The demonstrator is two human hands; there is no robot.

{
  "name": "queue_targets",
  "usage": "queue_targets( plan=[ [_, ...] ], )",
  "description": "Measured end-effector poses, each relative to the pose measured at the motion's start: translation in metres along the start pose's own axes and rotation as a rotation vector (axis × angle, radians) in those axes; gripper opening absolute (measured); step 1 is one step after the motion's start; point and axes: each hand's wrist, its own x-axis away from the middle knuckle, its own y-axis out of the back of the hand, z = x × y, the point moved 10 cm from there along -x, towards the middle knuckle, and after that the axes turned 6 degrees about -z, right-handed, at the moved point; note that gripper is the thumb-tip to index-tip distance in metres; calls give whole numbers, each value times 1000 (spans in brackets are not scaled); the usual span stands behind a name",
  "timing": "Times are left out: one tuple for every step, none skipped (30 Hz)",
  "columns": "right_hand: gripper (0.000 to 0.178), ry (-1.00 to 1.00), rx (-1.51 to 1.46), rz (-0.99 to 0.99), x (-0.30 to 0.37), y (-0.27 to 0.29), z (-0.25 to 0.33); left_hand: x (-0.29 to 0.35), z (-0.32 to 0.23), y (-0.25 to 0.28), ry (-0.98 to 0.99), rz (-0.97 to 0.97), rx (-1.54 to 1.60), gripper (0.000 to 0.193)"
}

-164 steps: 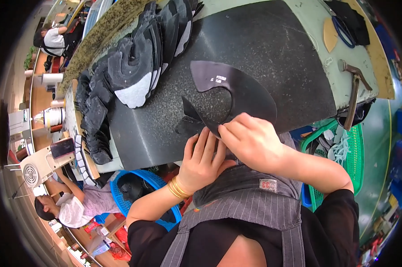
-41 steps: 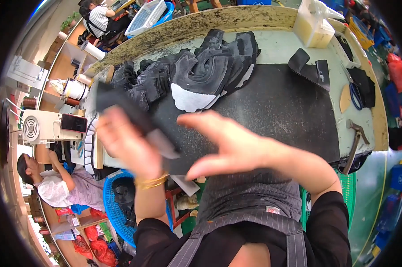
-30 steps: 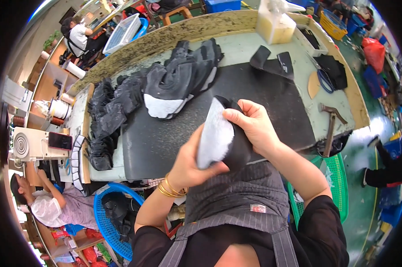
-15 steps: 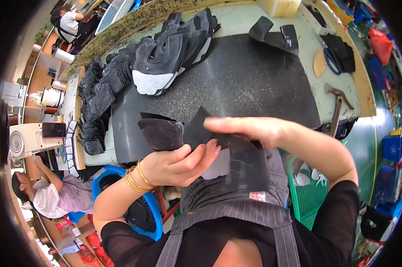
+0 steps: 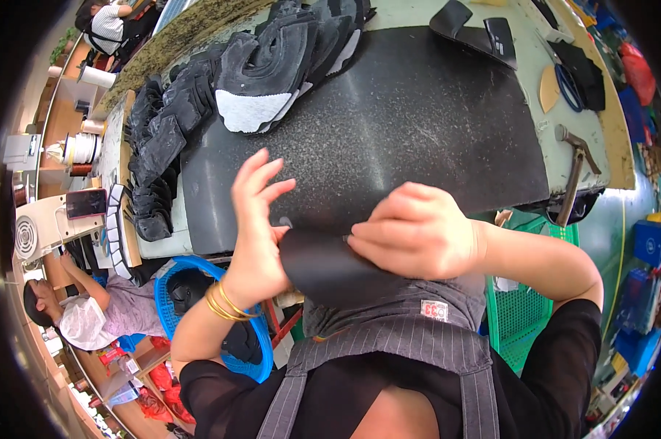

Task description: Assembling and folding leather shoe upper components on a workbench in a factory.

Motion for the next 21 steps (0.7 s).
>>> queue_targets(
  plan=[
    [40, 149, 101, -30, 1, 0, 13, -2, 11, -12, 100, 197, 139, 104],
    [41, 297, 202, -61, 4, 0, 27, -3, 18, -26, 196, 395, 279, 102],
    [38, 301, 185, -74, 2, -1, 29, 4, 29, -43, 368, 589, 421, 85],
    [38, 311, 184, -66, 1, 0, 31, -8, 28, -40, 364, 580, 427, 85],
    [35, 127, 82, 36, -3, -7, 16, -14, 21, -43, 251, 715, 228, 62],
    [33, -60, -20, 138, -1, -14, 1, -15, 17, -47, 139, 842, 26, 47],
    [32, -292, -92, 190, 4, -22, -15, -28, 4, -41, -52, 729, -67, 35],
    [32, -289, -92, 197, 2, -24, -15, -34, -17, -36, -366, 580, -201, 20],
    [35, -628, -273, 174, 13, -29, -45, -28, -36, -43, -612, 505, -384, 14],
    [40, -967, -457, 142, 35, -37, -69, -16, -54, -50, -856, 419, -565, 10],
    [39, -1028, -507, 67, 43, -34, -84, -1, -58, -56, -1107, 296, -682, 19],
    [36, -734, -275, 83, 27, -19, -82, 12, -62, -52, -1331, 163, -702, 24],
    [35, -462, -78, 118, 18, -11, -69, 8, -52, -49, -1308, 136, -687, 26],
    [34, -191, 119, 152, 14, -10, -52, 5, -43, -47, -1285, 111, -671, 28],
    [34, -206, 125, 138, 18, -12, -55, 7, -37, -55, -1299, 128, -664, 28],
    [38, -35, 246, 121, 20, -14, -40, -3, -32, -51, -1102, 72, -566, 28],
    [43, 136, 367, 106, 23, -18, -26, -14, -25, -45, -902, 19, -471, 29],
    [43, 118, 368, 99, 25, -18, -29, -10, -26, -50, -906, 39, -465, 29],
    [41, 127, 350, 95, 26, -18, -30, -9, -27, -50, -889, 6, -502, 26],
    [40, 138, 332, 93, 27, -18, -31, -8, -27, -51, -870, -29, -538, 23],
    [40, 128, 331, 93, 26, -15, -35, -4, -31, -52, -904, -94, -547, 16]
  ],
)
